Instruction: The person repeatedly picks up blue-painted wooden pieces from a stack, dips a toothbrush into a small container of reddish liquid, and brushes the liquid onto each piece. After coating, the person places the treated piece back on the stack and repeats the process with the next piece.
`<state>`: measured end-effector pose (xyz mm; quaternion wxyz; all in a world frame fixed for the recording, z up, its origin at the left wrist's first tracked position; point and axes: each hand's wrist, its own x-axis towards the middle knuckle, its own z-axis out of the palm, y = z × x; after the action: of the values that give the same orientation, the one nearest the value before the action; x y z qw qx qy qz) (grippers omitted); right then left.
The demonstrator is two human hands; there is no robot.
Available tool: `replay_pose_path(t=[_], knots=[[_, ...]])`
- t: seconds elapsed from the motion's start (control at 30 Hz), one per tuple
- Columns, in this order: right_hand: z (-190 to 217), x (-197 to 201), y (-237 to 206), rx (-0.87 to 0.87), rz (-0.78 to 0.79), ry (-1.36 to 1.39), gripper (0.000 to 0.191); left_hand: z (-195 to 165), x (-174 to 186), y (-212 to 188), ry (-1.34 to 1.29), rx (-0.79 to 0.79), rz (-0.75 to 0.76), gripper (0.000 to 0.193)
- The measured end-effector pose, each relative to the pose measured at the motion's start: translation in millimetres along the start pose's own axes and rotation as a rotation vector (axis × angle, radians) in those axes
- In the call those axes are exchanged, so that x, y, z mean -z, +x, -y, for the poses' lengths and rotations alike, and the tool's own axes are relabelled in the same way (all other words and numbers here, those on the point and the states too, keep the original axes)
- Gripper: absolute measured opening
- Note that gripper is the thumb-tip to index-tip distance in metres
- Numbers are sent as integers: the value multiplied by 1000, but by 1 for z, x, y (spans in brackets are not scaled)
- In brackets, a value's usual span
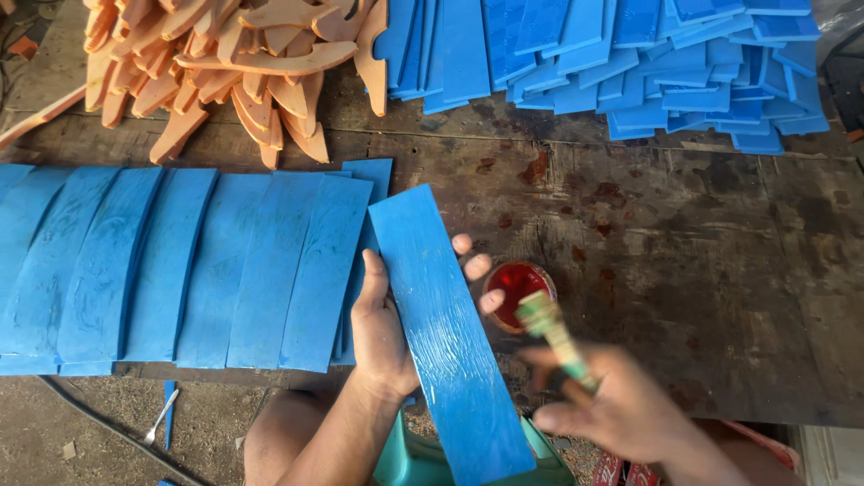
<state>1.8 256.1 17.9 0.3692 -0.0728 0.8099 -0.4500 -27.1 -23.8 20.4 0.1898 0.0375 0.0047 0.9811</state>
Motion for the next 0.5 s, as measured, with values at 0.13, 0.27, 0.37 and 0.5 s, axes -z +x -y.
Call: replay_pose_path(t=[0.13, 0.27, 0.37, 0.5], knots=[[-15, -33, 8, 110, 207, 503, 40, -7, -8, 1, 84, -80, -18, 85], [-15, -39, 15, 36, 153, 560, 39, -12, -15, 6, 255, -198, -211, 84], [-8, -37, 17, 212, -19, 489, 34, -12, -15, 9, 529, -225, -514, 87], [6, -40, 15, 330, -414, 193, 28, -1, -10, 0, 876, -58, -710, 93]])
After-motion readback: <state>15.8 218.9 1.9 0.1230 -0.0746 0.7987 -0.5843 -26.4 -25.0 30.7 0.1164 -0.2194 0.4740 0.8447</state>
